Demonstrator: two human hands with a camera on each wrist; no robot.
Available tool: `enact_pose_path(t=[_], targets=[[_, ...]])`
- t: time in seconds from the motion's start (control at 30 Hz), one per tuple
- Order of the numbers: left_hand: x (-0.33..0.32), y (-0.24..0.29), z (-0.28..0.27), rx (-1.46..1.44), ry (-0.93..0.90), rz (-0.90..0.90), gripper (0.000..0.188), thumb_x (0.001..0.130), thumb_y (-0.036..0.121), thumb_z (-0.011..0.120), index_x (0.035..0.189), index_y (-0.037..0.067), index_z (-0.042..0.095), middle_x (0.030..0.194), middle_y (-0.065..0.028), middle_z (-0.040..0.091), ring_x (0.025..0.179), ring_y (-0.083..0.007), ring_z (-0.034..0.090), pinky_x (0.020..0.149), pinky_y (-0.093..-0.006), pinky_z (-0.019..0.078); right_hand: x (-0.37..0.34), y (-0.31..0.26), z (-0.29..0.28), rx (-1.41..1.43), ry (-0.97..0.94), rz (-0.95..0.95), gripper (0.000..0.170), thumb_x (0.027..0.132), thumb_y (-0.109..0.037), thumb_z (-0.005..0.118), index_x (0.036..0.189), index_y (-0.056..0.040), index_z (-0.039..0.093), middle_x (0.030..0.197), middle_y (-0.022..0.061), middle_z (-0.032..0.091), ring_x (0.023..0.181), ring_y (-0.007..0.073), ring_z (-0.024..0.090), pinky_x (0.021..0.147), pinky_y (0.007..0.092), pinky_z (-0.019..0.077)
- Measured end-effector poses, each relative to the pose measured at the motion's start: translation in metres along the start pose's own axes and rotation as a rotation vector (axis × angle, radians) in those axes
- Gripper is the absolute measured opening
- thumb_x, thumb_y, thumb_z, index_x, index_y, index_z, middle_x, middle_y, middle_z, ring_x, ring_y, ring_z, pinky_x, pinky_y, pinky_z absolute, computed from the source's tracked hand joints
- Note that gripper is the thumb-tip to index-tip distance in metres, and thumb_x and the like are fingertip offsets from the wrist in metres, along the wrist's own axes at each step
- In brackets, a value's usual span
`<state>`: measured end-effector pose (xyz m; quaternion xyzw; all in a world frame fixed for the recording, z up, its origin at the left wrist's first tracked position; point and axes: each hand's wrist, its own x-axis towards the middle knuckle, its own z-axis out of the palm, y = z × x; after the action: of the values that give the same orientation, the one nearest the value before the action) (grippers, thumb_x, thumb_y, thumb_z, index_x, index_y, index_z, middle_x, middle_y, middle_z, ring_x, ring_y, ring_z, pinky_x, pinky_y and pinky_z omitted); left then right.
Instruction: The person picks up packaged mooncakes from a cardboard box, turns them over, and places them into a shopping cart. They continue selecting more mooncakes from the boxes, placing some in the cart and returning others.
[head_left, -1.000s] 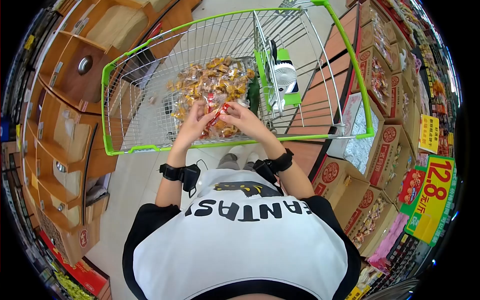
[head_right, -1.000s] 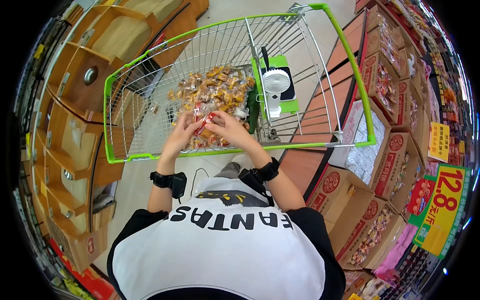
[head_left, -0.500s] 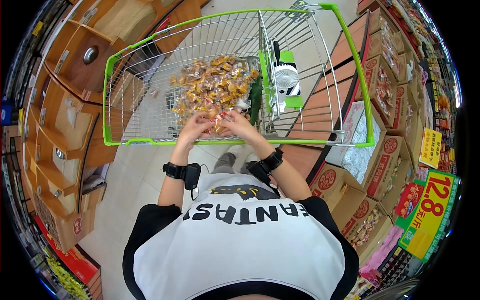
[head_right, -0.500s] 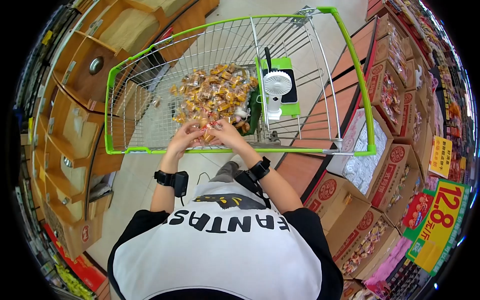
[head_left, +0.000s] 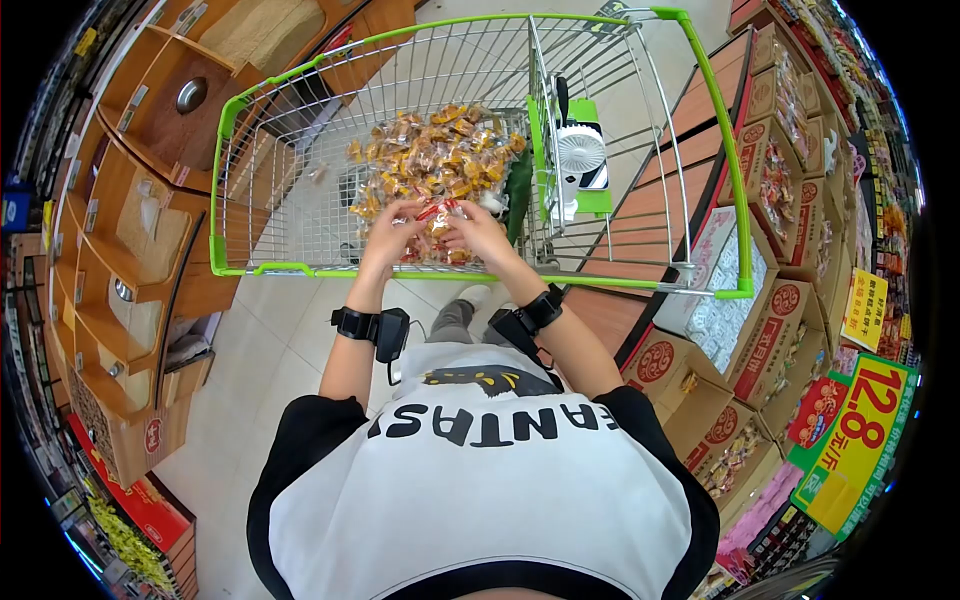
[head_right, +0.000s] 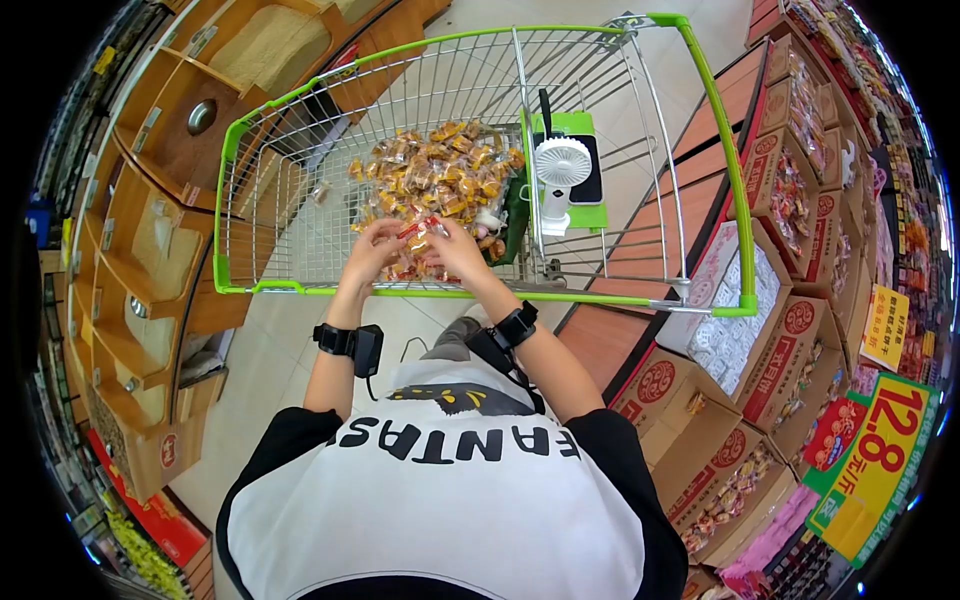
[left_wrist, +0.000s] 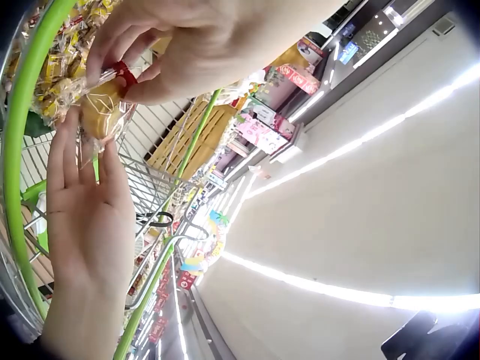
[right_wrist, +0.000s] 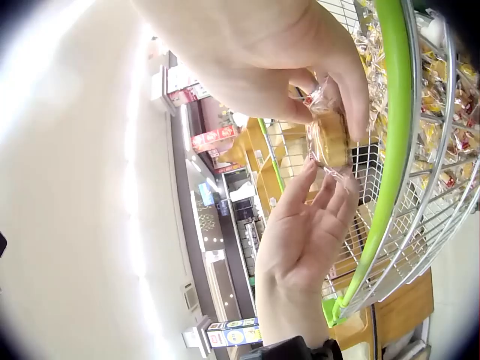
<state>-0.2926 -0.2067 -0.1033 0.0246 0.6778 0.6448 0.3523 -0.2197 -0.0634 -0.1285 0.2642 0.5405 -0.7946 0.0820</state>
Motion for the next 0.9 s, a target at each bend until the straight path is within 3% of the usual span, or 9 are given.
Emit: enact_pose_path(t=[0.1,0.17,0.27,0.33,0.37,0.43,0.57,0.77,0.9], targets=[[0.004,0.003,-0.004,-0.077,0.028,0.105,0.038,0.075,-0.001,0.057,0.111,0.003,0.046,0.096,-0.0074,0.049,0.059,-0.0117,0.056,0.049,-0.0211,0.0415,-0.007,-0.007,0.001,-0.04,-0.002,-0.103,0.041,0.083,-0.015,0.05,0.12,-0.0018,0.037,0.099,0.0115,0.054,0.078,0.0169,0.059,0.06,0.0259,0.0502],[0.013,-0.004,-0.016,0.016,0.036,0.122,0.044,0.075,0.009,0.06,0.117,0.009,0.046,0.103,-0.0063,0.049,0.075,-0.0097,0.052,0.056,-0.0203,0.0425,-0.016,-0.015,0.002,-0.046,0.011,-0.18,0.043,0.083,-0.015,0.05,0.121,-0.0018,0.037,0.101,0.0123,0.054,0.079,0.0167,0.059,0.061,0.0258,0.05],[0.029,-0.018,-0.034,0.66,0.335,0.376,0.052,0.072,0.024,0.062,0.118,0.01,0.044,0.11,-0.0155,0.041,0.102,-0.0222,0.044,0.075,-0.0335,0.0419,-0.027,-0.019,-0.002,-0.369,0.104,-0.236,0.046,0.08,-0.018,0.053,0.121,-0.0018,0.038,0.104,0.0169,0.053,0.079,0.0219,0.06,0.063,0.0286,0.049],[0.029,-0.013,-0.043,0.493,0.261,0.282,0.048,0.072,0.021,0.062,0.116,0.01,0.046,0.113,-0.0159,0.039,0.1,-0.022,0.045,0.074,-0.0318,0.0423,-0.026,-0.009,-0.014,-0.847,0.095,-0.377,0.044,0.078,-0.023,0.054,0.114,0.0006,0.045,0.099,0.0211,0.055,0.076,0.0281,0.059,0.066,0.0328,0.0477],[0.027,-0.008,-0.043,0.326,0.189,0.183,0.044,0.072,0.019,0.061,0.114,0.01,0.048,0.116,-0.0163,0.038,0.099,-0.0217,0.046,0.072,-0.03,0.0426,-0.032,-0.017,-0.016,-0.846,0.101,-0.379,0.044,0.078,-0.023,0.054,0.114,0.0006,0.045,0.099,0.0211,0.055,0.076,0.0281,0.059,0.066,0.0328,0.0477],[0.004,0.019,-0.023,0.309,0.268,0.175,0.033,0.079,0.017,0.052,0.111,0.007,0.05,0.107,-0.01,0.051,0.092,-0.0163,0.052,0.072,-0.0252,0.0422,-0.047,-0.04,-0.018,-0.966,-0.262,-0.115,0.041,0.077,-0.027,0.052,0.106,0.0018,0.052,0.091,0.0222,0.057,0.079,0.0331,0.057,0.07,0.0359,0.0455],[0.003,0.026,-0.014,0.135,0.075,0.178,0.021,0.082,0.014,0.048,0.1,0.005,0.054,0.094,-0.0066,0.058,0.084,-0.0127,0.055,0.071,-0.0246,0.0427,-0.056,-0.016,-0.032,-0.9,-0.217,-0.334,0.034,0.079,-0.028,0.05,0.096,0.0009,0.056,0.087,0.0215,0.058,0.084,0.034,0.055,0.073,0.0388,0.0428],[-0.001,0.057,0.035,0.105,-0.122,0.248,0.014,0.083,0.01,0.047,0.09,0.002,0.056,0.082,-0.0053,0.059,0.074,-0.0109,0.055,0.067,-0.0238,0.0431,-0.101,-0.034,-0.051,-0.941,-0.161,-0.271,0.037,0.08,-0.029,0.05,0.105,-0.002,0.054,0.094,0.0199,0.057,0.087,0.0321,0.054,0.075,0.0379,0.0419],[-0.02,0.093,0.072,0.315,-0.61,0.256,0.014,0.083,0.009,0.049,0.093,0.0,0.054,0.081,-0.005,0.058,0.073,-0.0095,0.054,0.065,-0.0212,0.0434,-0.129,-0.034,-0.065,-0.901,-0.033,-0.382,0.035,0.081,-0.029,0.05,0.102,-0.002,0.055,0.09,0.0193,0.058,0.084,0.0315,0.055,0.074,0.0372,0.0422]])
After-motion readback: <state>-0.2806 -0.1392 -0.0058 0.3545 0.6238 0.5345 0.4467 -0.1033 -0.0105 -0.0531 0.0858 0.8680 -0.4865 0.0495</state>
